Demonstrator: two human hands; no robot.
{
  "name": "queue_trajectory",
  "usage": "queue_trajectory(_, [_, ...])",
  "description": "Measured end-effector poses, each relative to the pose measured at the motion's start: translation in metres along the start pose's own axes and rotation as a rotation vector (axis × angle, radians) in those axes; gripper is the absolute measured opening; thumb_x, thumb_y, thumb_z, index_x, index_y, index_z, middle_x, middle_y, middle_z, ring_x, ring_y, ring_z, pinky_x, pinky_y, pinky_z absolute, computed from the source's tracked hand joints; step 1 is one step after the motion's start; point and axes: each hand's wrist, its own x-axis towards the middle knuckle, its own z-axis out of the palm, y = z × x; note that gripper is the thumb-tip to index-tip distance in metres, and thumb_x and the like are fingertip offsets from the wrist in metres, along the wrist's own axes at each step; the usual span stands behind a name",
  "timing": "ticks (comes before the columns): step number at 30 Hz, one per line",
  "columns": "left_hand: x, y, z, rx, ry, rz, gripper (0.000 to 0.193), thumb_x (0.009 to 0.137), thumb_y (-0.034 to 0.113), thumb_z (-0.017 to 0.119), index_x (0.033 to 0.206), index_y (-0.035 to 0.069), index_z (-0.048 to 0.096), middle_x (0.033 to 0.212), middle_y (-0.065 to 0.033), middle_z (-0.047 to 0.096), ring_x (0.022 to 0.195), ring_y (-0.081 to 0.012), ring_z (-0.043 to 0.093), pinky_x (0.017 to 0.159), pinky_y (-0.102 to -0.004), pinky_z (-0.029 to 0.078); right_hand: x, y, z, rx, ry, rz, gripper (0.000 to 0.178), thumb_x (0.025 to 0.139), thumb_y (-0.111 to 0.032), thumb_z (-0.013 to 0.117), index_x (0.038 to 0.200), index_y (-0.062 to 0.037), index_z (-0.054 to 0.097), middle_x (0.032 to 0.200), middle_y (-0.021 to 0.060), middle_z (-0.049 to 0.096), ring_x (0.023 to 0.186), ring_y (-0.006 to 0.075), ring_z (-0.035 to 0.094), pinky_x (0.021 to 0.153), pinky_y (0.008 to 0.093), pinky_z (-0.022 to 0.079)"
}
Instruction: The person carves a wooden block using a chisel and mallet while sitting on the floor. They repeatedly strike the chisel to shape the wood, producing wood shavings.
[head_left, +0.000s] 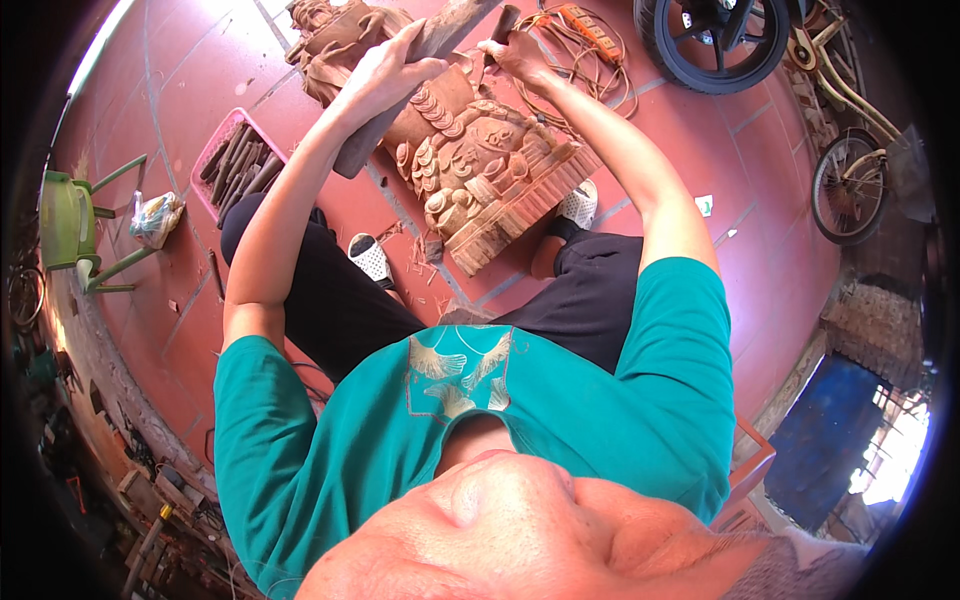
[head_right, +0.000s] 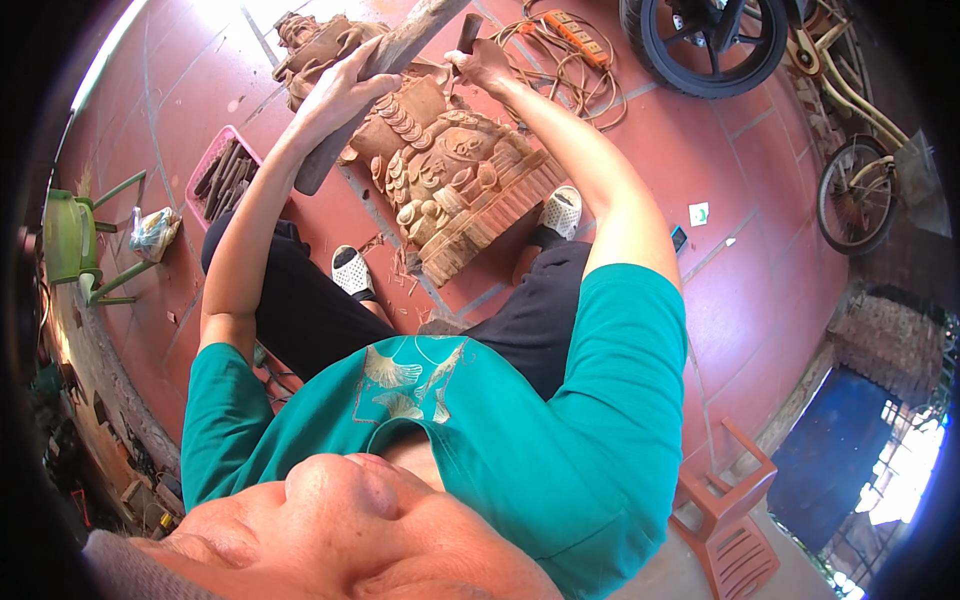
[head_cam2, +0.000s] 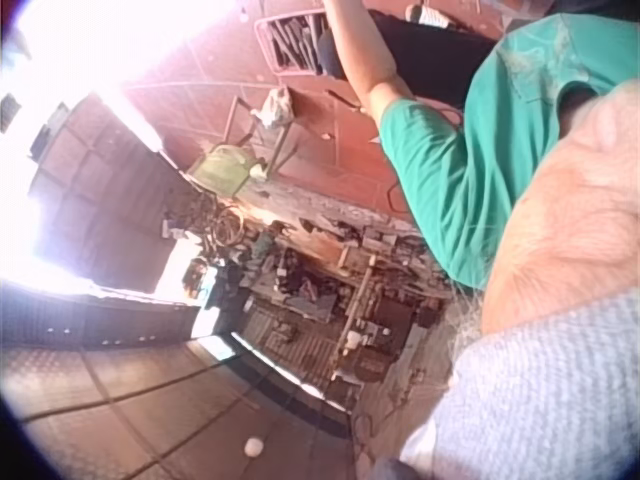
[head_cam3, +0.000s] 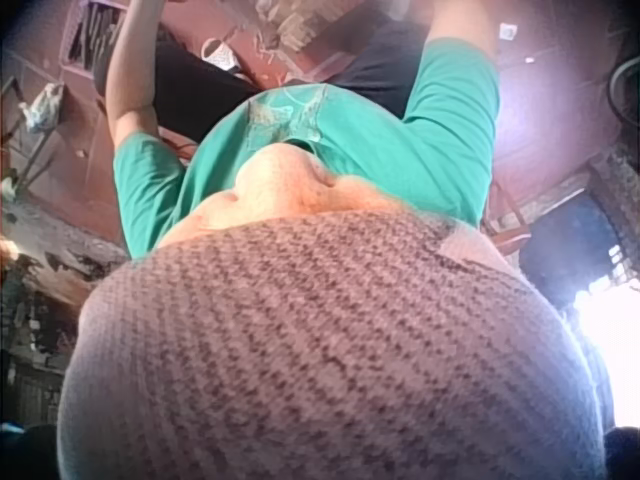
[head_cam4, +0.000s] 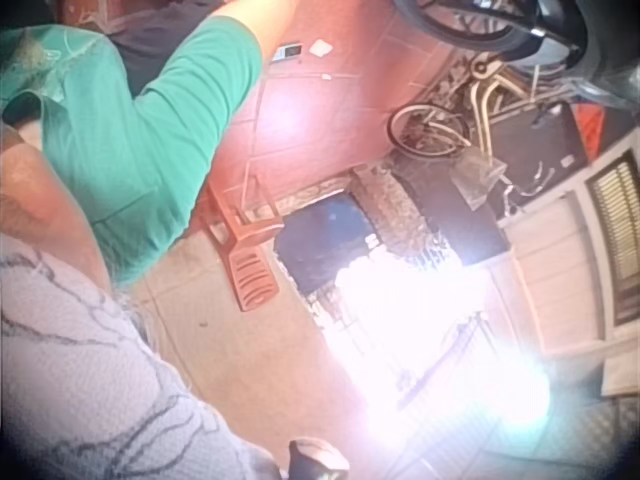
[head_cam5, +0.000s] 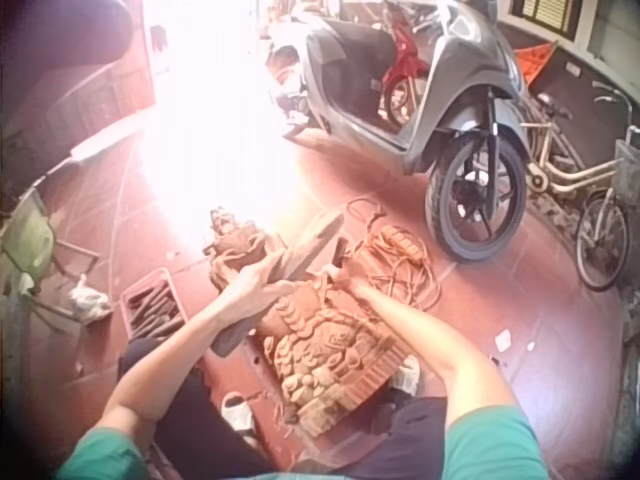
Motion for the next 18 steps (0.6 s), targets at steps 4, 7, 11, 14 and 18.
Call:
queue_trajectory(4, [0.002,0.013,-0.013,-0.050,-0.002,-0.072,0.088,0.087,0.056,0.070,0.155,0.007,0.042,0.132,-0.0230,0.064,0.118,-0.0309,0.065,0.102,-0.0419,0.049,0.006,0.005,-0.001,-0.029,0.006,-0.048,0.034,0.092,-0.035,0.070,0.086,-0.0011,0.072,0.067,0.0064,0.072,0.063,0.0136,0.072,0.063,0.0294,0.058])
queue_trajectory(7, [0.006,0.005,-0.012,-0.022,0.032,-0.112,0.086,0.088,0.055,0.070,0.155,0.010,0.043,0.127,-0.0212,0.068,0.112,-0.0279,0.068,0.098,-0.0407,0.051,0.009,0.008,0.007,0.028,-0.002,-0.084,0.034,0.091,-0.034,0.071,0.086,-0.0010,0.072,0.069,0.0070,0.072,0.063,0.0147,0.071,0.063,0.0301,0.058])
queue_trajectory(11, [0.002,0.019,-0.015,-0.093,0.075,-0.086,0.084,0.089,0.054,0.069,0.156,0.011,0.043,0.124,-0.0204,0.069,0.107,-0.0259,0.070,0.096,-0.0395,0.053,0.009,0.006,0.011,0.062,-0.022,-0.106,0.033,0.091,-0.034,0.070,0.087,-0.0011,0.072,0.072,0.0077,0.072,0.065,0.0158,0.071,0.064,0.0313,0.057])
queue_trajectory(14, [0.004,0.034,-0.020,-0.177,0.053,-0.174,0.082,0.090,0.053,0.068,0.156,0.011,0.043,0.123,-0.0216,0.069,0.109,-0.0288,0.069,0.096,-0.0407,0.052,0.011,0.007,0.008,0.050,-0.047,-0.090,0.034,0.091,-0.036,0.069,0.087,-0.0017,0.072,0.074,0.0067,0.072,0.068,0.0160,0.071,0.066,0.0327,0.057])
queue_trajectory(18, [0.008,0.035,-0.016,-0.124,0.207,-0.003,0.074,0.086,0.045,0.073,0.144,0.006,0.052,0.111,-0.0219,0.071,0.103,-0.0320,0.069,0.093,-0.0428,0.053,0.009,-0.003,0.011,-0.060,-0.046,-0.056,0.040,0.089,-0.042,0.068,0.087,-0.0024,0.073,0.072,0.0076,0.073,0.070,0.0181,0.073,0.069,0.0347,0.057])
